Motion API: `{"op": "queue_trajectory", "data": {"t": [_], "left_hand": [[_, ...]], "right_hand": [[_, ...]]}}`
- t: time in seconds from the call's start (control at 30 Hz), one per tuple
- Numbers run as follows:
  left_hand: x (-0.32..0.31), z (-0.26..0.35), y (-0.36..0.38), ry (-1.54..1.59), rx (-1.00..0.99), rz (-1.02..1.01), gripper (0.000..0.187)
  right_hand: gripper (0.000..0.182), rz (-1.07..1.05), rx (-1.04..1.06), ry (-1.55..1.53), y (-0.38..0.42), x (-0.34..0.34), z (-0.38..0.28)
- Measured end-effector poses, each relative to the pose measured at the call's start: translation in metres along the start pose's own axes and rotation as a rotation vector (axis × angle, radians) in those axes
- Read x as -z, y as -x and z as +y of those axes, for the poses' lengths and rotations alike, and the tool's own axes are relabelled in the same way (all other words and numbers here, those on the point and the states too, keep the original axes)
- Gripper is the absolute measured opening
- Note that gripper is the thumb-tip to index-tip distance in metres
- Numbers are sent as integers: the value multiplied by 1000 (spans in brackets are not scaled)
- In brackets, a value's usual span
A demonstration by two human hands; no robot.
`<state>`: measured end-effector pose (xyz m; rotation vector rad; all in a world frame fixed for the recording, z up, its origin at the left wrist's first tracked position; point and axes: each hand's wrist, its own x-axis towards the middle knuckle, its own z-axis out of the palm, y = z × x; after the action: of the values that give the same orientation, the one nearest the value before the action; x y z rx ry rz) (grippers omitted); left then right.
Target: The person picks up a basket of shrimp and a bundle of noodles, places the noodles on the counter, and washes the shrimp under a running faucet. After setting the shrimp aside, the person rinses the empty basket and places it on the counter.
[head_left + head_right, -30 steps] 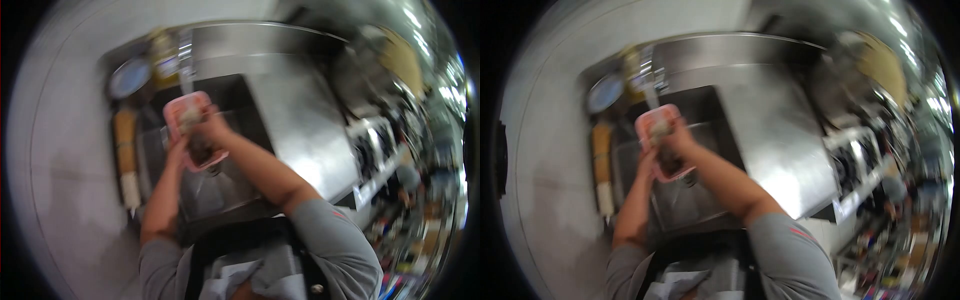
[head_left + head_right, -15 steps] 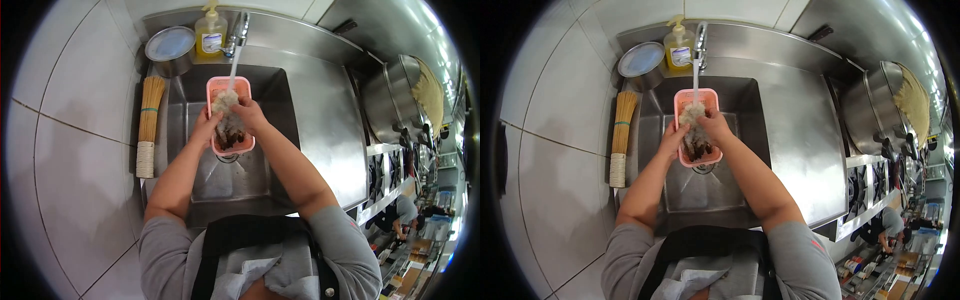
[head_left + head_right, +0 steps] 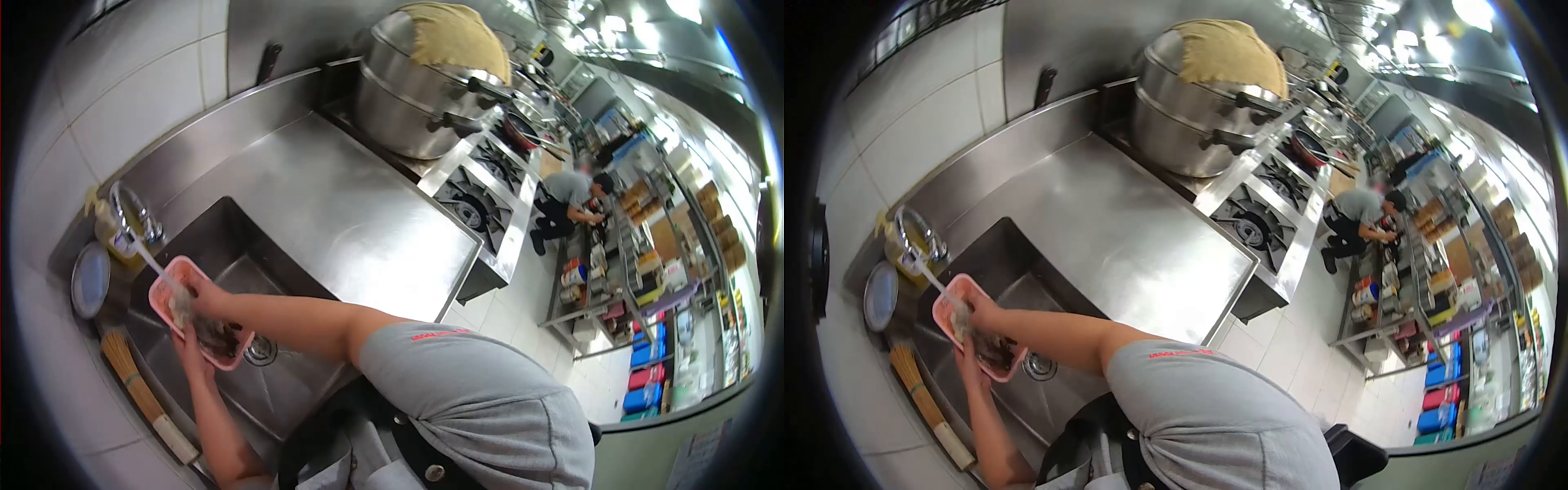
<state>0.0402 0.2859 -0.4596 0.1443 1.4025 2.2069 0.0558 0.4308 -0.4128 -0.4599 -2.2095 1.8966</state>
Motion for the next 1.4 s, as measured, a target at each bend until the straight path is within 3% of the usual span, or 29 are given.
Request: {"op": "queue_trajectory", "data": {"t": [0.27, 0.37, 0.57, 0.67, 0.77, 0.87, 1.07, 1.17, 1.27, 1.4], "left_hand": [[-10, 5, 9, 69, 73, 6, 54], [-2, -6, 2, 56, 56, 25, 53], [-7, 1, 6, 107, 106, 39, 52], [11, -13, -5, 102, 72, -33, 51], [12, -12, -6, 98, 112, -6, 49], [7, -4, -1, 164, 138, -61, 46], [6, -4, -1, 200, 166, 6, 51], [-4, 4, 5, 210, 151, 41, 49], [0, 1, 3, 187, 92, -8, 44], [11, -15, -7, 145, 58, 55, 48]], "right_hand": [[49, -62, -105, 366, 0, -1, -5], [51, 16, -57, 434, 9, -4, -10], [55, -75, -270, 191, 24, 8, -39], [54, -171, -255, 252, 29, 19, -54], [47, -111, -249, 178, 13, 14, -29], [37, -177, -280, -53, 12, 22, -34], [26, -157, -148, -235, -4, 6, 1], [29, -125, 54, -221, -3, -1, 12], [35, -12, 10, -61, 23, 1, -22], [42, 31, 90, 242, 22, -10, -11]]}}
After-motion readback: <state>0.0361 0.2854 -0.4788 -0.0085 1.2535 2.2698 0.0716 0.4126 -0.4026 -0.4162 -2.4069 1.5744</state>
